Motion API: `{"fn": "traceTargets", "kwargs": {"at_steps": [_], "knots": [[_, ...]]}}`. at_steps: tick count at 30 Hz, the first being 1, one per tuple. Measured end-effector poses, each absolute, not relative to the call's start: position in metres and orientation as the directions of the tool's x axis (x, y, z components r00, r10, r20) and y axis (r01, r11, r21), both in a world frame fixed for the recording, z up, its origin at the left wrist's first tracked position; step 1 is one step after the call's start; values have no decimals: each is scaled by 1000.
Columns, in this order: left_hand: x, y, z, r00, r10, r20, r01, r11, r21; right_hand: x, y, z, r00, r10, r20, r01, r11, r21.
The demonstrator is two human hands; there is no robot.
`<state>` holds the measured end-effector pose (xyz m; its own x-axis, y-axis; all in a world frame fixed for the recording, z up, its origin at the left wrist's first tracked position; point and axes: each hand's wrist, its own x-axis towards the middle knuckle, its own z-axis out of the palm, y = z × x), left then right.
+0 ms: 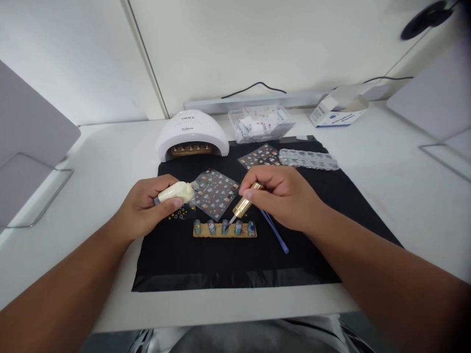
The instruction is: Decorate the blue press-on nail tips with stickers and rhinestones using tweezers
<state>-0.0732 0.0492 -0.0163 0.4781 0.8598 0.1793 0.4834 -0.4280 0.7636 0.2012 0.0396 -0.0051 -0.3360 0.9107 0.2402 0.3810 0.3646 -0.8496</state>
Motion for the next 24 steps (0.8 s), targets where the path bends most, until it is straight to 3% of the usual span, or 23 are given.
{"fn": "traceTargets", "kwargs": {"at_steps": [2, 5, 10, 15, 20, 24], "knots": [[-74, 49, -16, 481, 856, 188, 480, -438, 760, 202, 40, -5, -386, 897, 215, 392, 370, -842], [-74, 50, -16, 482, 855, 190, 487, -442, 753, 204, 44, -8, -324, 917, 232, 425, 360, -830], [-73, 49, -17, 483, 849, 213, 479, -461, 747, 205, 46, -13, -318, 922, 222, 330, 327, -885], [-72, 49, -16, 470, 855, 219, 482, -456, 748, 204, 46, -13, -312, 924, 221, 430, 345, -835], [-72, 48, -16, 455, 867, 202, 496, -435, 752, 204, 44, -12, -333, 919, 210, 314, 318, -895], [-72, 48, -17, 465, 857, 222, 475, -454, 754, 204, 44, -11, -314, 925, 215, 426, 339, -839]]}}
